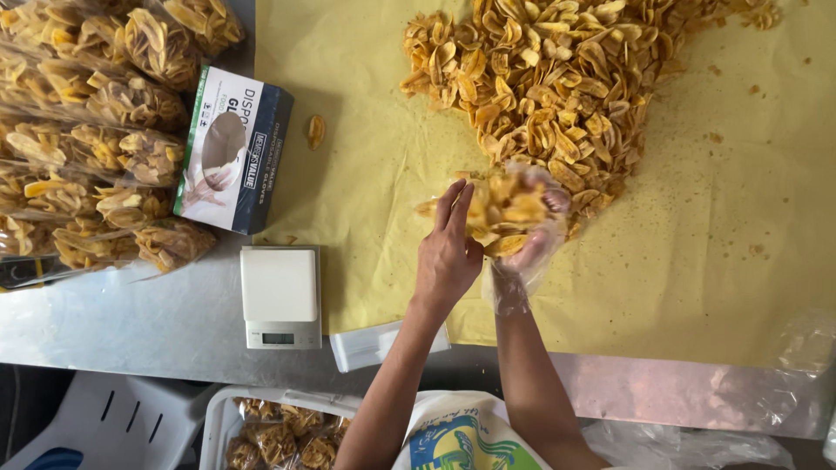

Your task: The person scoops dried banana chips from a large pile on a table into small plastic bags. They place each filled bag onto a digital scale to check the weight, then move the bag to a collection tray. The process is repeated continuously.

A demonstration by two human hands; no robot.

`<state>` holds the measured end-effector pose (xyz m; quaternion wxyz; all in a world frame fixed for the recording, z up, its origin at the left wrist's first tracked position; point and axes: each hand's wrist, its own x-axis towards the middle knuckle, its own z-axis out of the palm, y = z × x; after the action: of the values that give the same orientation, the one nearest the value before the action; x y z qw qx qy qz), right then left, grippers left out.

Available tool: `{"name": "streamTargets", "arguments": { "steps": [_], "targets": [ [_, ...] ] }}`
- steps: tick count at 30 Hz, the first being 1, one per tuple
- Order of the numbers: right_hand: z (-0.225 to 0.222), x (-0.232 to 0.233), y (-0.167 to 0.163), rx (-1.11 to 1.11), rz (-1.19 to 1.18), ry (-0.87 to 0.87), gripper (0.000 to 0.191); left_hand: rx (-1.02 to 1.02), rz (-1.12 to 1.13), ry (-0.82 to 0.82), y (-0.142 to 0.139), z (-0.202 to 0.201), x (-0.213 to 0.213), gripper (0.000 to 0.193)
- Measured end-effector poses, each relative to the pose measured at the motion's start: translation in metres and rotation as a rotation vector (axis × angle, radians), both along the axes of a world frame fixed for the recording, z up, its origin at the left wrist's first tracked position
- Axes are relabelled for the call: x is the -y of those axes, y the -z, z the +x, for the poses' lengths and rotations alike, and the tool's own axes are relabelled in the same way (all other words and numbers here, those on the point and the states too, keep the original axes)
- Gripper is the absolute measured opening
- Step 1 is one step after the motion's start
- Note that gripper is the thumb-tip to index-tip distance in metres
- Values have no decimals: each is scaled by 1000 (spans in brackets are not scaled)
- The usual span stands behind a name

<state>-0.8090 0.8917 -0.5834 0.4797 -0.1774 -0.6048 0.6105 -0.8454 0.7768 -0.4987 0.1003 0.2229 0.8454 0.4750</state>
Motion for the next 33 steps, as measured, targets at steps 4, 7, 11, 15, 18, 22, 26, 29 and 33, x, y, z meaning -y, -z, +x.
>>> {"name": "streamTargets", "arguments": {
  "steps": [4, 7, 11, 15, 18, 22, 26, 29, 33],
  "targets": [
    [4, -8, -35, 330, 269, -113, 74, 41, -1, 21, 7, -8, 0, 81],
    [7, -29, -46, 458, 522, -334, 73, 72, 6, 48, 5, -16, -1, 78],
    [50, -60, -39, 496, -324, -181, 79, 51, 45, 45, -12, -22, 10, 76],
    [133, -92, -17, 765, -957, -86, 82, -25, 30, -24, -21, -28, 18, 70],
    [161, -102, 15, 793, -1390, -388, 92, 41, -149, 66, -12, -38, 13, 67],
    [114, -118, 42, 783, -1428, -626, 108, 4, -124, 76, 5, -37, 5, 68],
    [29, -146, 46, 236, -1221, -1033, 124, 6, -149, 76, 14, -33, 1, 68],
    [-28, -159, 39, -82, -1398, -1120, 125, -5, -144, 75, 18, -35, -3, 70],
    [-64, -154, 43, -209, -1526, -769, 106, 108, -217, 73, 23, -40, -10, 68]
  ]
}}
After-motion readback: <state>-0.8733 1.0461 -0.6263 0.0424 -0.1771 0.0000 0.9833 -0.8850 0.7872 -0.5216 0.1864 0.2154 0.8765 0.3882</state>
